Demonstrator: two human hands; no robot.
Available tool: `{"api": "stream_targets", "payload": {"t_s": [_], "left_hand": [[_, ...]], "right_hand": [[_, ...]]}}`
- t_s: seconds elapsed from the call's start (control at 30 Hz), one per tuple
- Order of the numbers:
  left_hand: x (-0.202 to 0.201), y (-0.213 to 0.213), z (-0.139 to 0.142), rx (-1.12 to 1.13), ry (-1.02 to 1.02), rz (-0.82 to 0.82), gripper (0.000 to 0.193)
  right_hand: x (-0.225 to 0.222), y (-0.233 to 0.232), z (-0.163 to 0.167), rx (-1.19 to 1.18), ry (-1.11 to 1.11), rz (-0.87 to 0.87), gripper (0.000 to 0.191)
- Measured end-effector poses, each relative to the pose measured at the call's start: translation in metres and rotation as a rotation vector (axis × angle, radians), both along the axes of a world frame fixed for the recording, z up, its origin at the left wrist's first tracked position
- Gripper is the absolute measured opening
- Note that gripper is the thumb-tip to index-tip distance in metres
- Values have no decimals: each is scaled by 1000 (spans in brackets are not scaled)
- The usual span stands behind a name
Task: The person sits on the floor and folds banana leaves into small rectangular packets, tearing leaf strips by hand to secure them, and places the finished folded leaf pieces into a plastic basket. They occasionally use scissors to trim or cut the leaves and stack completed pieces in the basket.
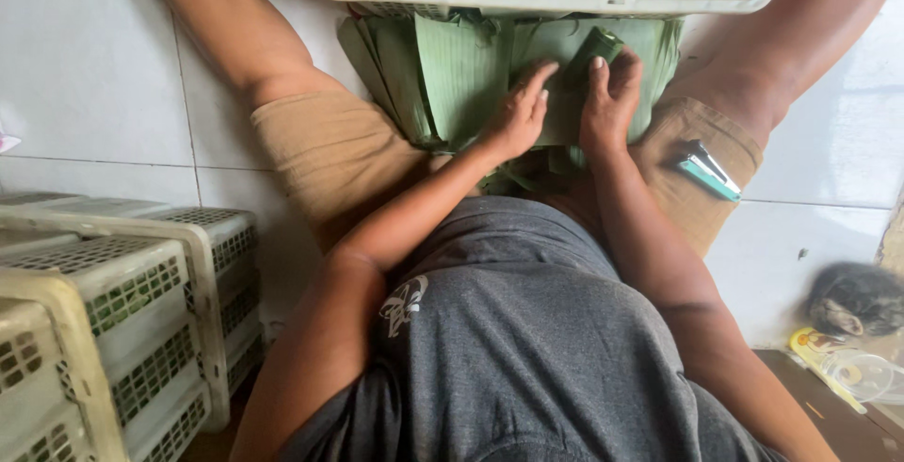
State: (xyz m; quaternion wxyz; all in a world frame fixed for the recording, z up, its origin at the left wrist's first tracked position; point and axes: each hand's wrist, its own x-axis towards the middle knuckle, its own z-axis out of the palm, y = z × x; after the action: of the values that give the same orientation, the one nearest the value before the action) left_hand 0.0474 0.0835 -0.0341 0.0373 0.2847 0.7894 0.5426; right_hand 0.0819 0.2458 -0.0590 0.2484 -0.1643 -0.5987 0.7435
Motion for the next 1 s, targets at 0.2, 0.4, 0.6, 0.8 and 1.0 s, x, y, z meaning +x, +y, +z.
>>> {"api": "stream_targets", "payload": {"t_s": [0.2,0.4,0.6,0.8,1.0], "left_hand": [[-31,-19,-20,-240,-93,249,43],[-35,-16,-11,-256,-26,290,26],[-29,-6,-9,-212,-83,351,28],[-15,-12,-11,94,-260,386,29],[-4,-32,12,707,-723,124,26]], "right_hand": [[9,20,4,20,-63,-163,32],[10,21,11,13,-46,-160,31],[12,17,8,67,-33,-79,31],[27,-7,46,-88,-137,156,33],[35,-22,85,-215,-104,268,28]]}}
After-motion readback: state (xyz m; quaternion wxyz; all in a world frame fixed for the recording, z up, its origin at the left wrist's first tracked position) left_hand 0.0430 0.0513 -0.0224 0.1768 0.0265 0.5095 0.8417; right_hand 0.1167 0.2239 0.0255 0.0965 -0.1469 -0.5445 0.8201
